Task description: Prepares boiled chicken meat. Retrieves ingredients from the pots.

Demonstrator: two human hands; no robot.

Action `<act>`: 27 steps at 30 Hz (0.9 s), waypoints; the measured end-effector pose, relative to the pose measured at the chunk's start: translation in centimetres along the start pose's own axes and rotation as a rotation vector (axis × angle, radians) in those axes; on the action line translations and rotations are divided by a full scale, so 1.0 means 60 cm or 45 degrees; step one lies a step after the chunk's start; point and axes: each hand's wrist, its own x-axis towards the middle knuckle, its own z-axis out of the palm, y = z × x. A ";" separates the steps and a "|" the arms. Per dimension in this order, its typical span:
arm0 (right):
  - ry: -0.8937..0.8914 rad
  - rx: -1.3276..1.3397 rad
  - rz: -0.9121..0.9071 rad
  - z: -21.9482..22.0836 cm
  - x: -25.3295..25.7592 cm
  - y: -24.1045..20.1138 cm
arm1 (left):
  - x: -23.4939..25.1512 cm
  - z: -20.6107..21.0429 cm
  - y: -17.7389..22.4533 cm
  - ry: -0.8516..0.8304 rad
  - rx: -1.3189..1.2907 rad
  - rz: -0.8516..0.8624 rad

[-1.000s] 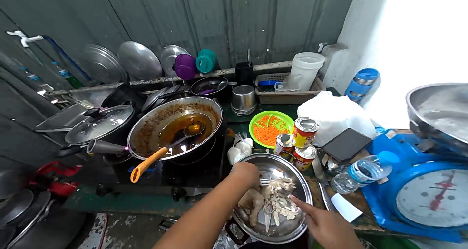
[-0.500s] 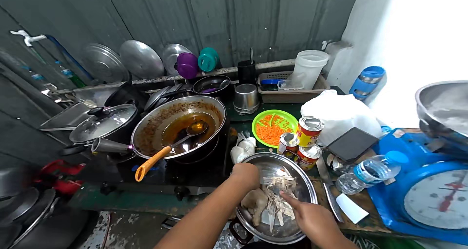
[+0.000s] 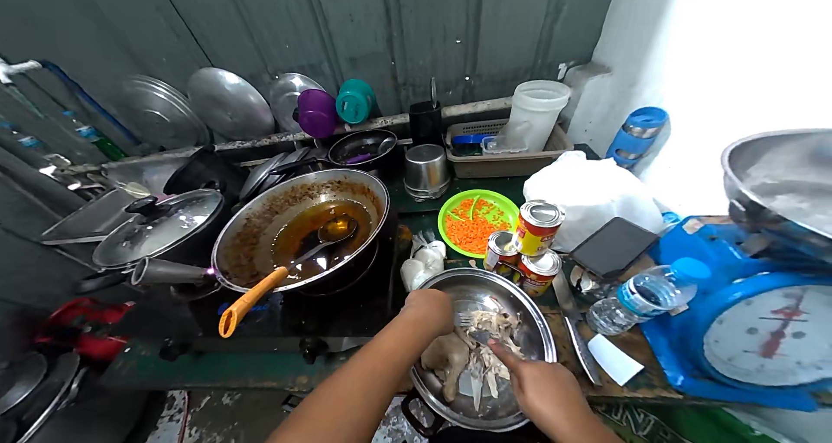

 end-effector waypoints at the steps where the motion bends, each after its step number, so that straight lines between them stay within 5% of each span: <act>1: -0.043 -0.032 0.006 -0.002 0.003 -0.006 | 0.000 0.000 0.001 -0.007 0.001 -0.003; 7: -0.142 -0.112 0.023 -0.009 0.015 -0.023 | 0.002 0.008 0.000 0.030 -0.045 -0.021; 16: -0.123 -0.069 0.051 -0.045 -0.049 0.058 | 0.011 0.013 -0.017 0.042 -0.171 -0.057; 19: 0.036 0.013 0.031 -0.050 -0.035 0.037 | 0.012 0.020 -0.021 0.031 -0.212 -0.049; 27: -0.092 -0.112 0.024 -0.004 0.000 0.001 | 0.022 0.033 -0.042 0.024 -0.215 -0.174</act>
